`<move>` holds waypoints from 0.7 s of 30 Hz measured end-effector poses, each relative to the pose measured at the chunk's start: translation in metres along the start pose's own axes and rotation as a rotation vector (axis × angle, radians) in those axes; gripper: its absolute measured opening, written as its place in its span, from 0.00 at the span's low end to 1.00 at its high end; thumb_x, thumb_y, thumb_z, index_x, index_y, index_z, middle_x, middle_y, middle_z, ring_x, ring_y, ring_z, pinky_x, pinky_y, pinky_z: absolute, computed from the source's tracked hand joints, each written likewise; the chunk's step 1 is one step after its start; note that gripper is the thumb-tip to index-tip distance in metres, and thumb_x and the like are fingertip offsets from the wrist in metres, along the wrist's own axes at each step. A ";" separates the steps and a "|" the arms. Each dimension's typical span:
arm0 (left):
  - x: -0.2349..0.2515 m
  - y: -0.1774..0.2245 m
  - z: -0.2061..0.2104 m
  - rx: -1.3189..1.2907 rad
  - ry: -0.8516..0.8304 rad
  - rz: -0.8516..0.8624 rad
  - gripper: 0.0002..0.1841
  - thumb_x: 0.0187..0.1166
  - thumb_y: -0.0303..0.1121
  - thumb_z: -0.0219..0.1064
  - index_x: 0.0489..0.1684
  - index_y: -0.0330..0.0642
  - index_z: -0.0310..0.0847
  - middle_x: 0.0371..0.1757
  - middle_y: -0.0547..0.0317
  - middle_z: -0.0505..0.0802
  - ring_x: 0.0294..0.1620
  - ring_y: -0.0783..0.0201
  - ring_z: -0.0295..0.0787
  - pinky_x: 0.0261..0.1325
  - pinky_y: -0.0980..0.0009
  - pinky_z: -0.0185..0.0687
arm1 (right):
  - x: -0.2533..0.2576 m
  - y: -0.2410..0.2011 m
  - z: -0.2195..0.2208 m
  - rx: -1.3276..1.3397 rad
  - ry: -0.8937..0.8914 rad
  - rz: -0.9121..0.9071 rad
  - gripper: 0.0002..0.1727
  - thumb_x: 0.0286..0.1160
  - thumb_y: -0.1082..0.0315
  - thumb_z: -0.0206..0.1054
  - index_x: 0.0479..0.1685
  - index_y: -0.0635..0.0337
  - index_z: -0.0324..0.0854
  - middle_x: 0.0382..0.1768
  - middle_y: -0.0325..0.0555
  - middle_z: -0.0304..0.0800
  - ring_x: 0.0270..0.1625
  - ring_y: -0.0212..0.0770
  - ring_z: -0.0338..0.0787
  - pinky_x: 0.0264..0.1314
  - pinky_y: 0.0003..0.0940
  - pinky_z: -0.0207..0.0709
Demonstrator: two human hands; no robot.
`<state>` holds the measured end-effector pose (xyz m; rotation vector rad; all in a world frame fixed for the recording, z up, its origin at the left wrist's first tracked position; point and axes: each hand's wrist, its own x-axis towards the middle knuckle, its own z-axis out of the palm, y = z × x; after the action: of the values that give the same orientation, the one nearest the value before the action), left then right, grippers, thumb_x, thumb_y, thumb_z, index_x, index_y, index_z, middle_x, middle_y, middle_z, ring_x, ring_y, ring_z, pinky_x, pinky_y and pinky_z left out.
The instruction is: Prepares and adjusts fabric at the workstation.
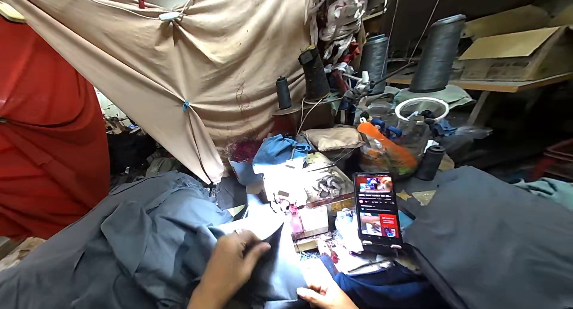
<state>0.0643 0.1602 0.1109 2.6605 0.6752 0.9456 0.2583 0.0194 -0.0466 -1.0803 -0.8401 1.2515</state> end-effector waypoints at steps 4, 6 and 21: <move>-0.051 0.043 0.033 0.085 -0.135 0.033 0.09 0.77 0.36 0.72 0.36 0.39 0.94 0.33 0.48 0.95 0.30 0.52 0.95 0.32 0.54 0.90 | -0.005 0.002 -0.001 -0.079 0.011 0.051 0.06 0.75 0.68 0.72 0.30 0.53 0.90 0.26 0.26 0.91 0.31 0.20 0.85 0.41 0.23 0.79; -0.071 0.044 0.057 0.125 -0.106 0.026 0.08 0.77 0.34 0.71 0.36 0.39 0.94 0.33 0.47 0.95 0.29 0.52 0.94 0.30 0.55 0.89 | -0.005 0.004 -0.004 -0.086 0.021 0.060 0.07 0.74 0.68 0.72 0.28 0.53 0.89 0.25 0.26 0.90 0.29 0.20 0.85 0.40 0.23 0.79; -0.006 0.026 0.092 0.300 0.041 -0.075 0.09 0.74 0.33 0.69 0.32 0.41 0.97 0.24 0.49 0.94 0.29 0.48 0.95 0.33 0.49 0.89 | 0.067 -0.039 0.003 -0.122 0.188 -0.113 0.08 0.71 0.72 0.72 0.25 0.55 0.90 0.18 0.26 0.84 0.18 0.19 0.76 0.25 0.19 0.72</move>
<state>0.1286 0.1284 0.0471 2.8521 0.9890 0.9460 0.2783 0.0869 -0.0135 -1.2109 -0.8297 0.9986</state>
